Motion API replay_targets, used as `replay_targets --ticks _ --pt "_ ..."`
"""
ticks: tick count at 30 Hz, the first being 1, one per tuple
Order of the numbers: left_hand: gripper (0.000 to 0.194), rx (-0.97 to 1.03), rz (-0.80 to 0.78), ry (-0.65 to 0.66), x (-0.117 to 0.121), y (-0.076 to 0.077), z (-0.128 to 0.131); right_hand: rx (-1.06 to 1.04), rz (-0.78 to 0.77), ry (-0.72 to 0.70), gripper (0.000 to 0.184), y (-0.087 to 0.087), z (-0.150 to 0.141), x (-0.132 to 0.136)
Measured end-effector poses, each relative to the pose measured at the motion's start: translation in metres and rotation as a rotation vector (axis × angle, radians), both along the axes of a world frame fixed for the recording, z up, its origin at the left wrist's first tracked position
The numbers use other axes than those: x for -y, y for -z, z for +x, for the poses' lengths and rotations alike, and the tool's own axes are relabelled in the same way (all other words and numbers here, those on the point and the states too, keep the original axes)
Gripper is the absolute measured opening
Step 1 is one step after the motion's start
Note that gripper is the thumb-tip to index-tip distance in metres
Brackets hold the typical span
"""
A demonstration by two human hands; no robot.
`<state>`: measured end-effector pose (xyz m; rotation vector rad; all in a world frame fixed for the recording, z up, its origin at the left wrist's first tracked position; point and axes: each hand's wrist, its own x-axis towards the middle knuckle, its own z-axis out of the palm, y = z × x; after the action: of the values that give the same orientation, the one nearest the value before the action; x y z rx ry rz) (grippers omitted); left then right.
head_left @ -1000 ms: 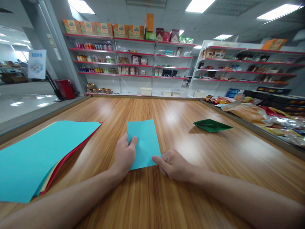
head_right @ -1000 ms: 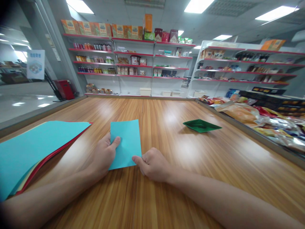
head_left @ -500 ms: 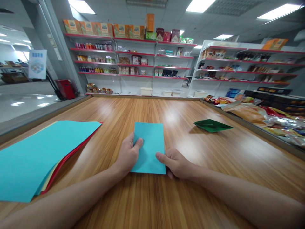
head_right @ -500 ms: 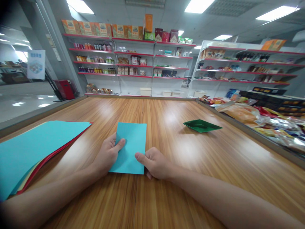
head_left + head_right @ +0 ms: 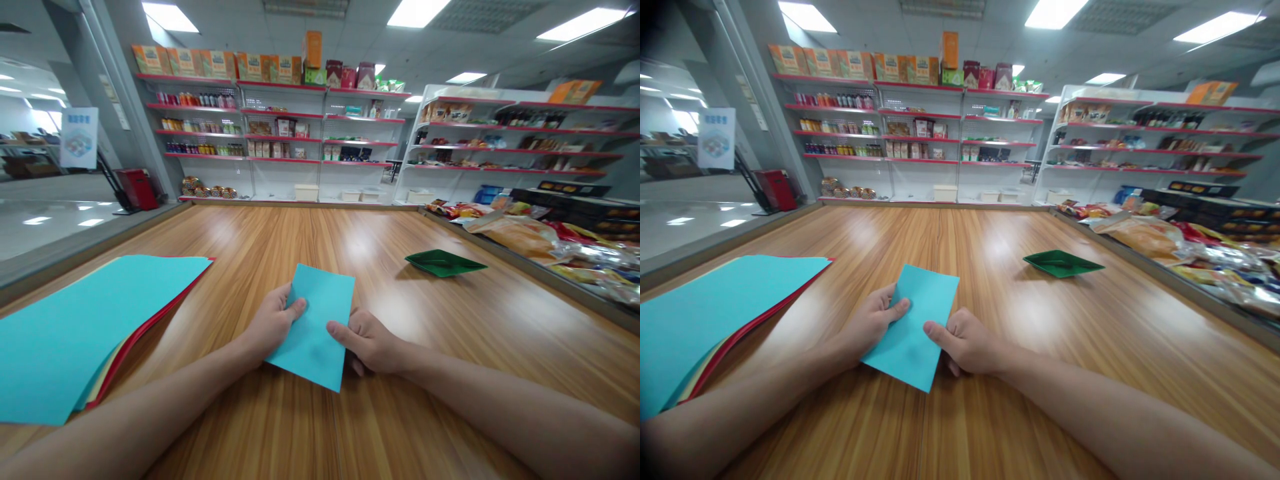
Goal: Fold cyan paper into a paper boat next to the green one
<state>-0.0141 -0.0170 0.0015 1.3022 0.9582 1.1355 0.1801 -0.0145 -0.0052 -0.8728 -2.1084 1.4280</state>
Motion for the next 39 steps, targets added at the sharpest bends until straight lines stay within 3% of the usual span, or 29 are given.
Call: replay_targets --ticks 5,11,17,24,30,37,39 --pt "0.034 0.036 -0.007 0.060 -0.001 0.002 -0.001 -0.132 -0.084 0.066 0.062 0.003 -0.001 -0.005" --pt "0.037 0.045 -0.047 0.142 0.000 0.000 -0.002 -0.049 0.043 0.034 0.061 0.005 0.002 -0.002" --pt "0.039 0.065 -0.063 0.144 0.000 -0.001 -0.002 -0.154 -0.067 0.095 0.061 0.006 0.001 -0.007" --pt "0.037 0.078 -0.062 0.177 -0.001 0.002 -0.002 -0.121 -0.005 0.123 0.060 0.008 0.003 -0.007" --pt "0.040 0.045 -0.046 0.194 -0.001 0.002 -0.003 -0.270 -0.114 0.203 0.056 0.006 0.000 -0.015" --pt "0.040 0.050 -0.025 0.213 0.000 0.002 -0.003 -0.260 -0.135 0.232 0.055 0.008 0.001 -0.019" --pt "0.040 0.033 -0.018 0.225 0.000 0.002 -0.003 -0.289 -0.165 0.296 0.058 0.006 0.001 -0.020"
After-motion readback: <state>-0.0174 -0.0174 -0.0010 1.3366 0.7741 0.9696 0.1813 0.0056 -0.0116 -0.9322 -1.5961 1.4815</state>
